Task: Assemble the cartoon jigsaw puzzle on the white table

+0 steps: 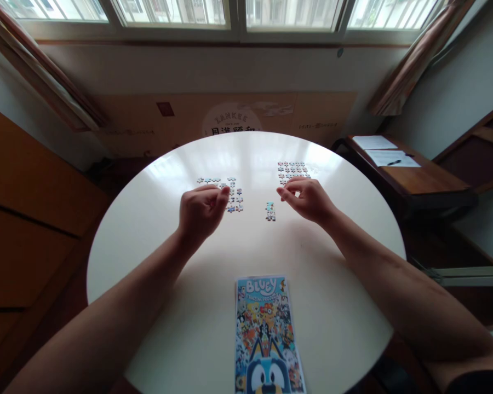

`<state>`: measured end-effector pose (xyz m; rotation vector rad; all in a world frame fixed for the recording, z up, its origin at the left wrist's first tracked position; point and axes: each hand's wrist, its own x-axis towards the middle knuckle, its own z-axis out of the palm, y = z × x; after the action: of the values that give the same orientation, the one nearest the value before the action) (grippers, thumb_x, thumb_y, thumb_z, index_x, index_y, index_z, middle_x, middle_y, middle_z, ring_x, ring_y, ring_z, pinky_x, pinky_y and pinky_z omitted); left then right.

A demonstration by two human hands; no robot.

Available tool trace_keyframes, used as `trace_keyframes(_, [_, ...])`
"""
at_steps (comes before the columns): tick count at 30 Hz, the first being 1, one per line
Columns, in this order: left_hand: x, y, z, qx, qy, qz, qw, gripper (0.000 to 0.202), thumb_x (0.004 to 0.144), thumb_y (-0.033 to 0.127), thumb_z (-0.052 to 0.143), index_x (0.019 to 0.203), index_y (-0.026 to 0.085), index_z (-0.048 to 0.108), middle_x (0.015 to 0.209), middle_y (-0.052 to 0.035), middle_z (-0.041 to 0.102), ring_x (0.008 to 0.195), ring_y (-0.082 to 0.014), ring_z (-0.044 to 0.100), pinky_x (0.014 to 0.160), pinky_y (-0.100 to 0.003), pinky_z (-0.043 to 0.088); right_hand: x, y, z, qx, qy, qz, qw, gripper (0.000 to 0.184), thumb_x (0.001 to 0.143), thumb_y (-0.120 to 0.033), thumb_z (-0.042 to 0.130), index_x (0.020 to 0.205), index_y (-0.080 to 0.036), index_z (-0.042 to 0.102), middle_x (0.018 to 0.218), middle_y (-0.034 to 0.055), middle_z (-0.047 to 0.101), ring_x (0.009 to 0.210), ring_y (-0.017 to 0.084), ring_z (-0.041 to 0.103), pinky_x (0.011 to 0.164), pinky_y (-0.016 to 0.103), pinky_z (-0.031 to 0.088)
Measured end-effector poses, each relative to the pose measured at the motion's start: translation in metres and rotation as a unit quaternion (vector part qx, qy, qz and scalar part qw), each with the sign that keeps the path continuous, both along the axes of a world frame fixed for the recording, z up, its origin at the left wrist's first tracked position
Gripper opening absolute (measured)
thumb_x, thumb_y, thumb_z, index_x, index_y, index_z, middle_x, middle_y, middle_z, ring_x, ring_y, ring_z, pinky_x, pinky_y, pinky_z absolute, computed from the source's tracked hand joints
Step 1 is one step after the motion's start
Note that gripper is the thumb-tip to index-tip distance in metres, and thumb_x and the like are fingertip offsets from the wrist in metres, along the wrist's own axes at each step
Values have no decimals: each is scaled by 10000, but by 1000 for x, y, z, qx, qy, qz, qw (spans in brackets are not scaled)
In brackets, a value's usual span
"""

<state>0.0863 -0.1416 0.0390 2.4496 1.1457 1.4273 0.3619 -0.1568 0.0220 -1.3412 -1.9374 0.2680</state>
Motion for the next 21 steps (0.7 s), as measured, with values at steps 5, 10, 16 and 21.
trace_keyframes(5, [-21,20,6,-9,-121,58,991,566,997,335,489,446,209,480,474,1,552,502,-125,586,576,-266,453,-1,-1,0,9,44,13,999,582,1019,-473,484,517,-202,600,723,50,707,698,161,650,733,322,482])
trace_keyframes(10, [-36,33,7,-23,-174,107,979,535,953,260,477,421,212,457,438,12,521,475,-115,556,649,-269,494,-2,-1,-4,-30,3,77,997,433,1003,-425,535,683,-203,725,786,46,736,724,172,664,718,328,492])
trace_keyframes(16, [-43,39,9,-66,-214,119,967,457,866,210,478,410,219,462,396,8,481,434,-117,502,528,-256,422,-4,-2,-10,-16,-73,177,981,141,932,-311,669,975,-258,792,1036,66,763,989,234,677,908,422,527])
trace_keyframes(21, [-47,43,5,-90,-230,112,962,441,839,200,478,401,222,442,396,14,454,412,-115,454,477,-258,363,-3,-5,-13,-39,-113,186,975,196,893,-287,720,1078,-286,782,1237,98,713,1145,285,654,982,499,525])
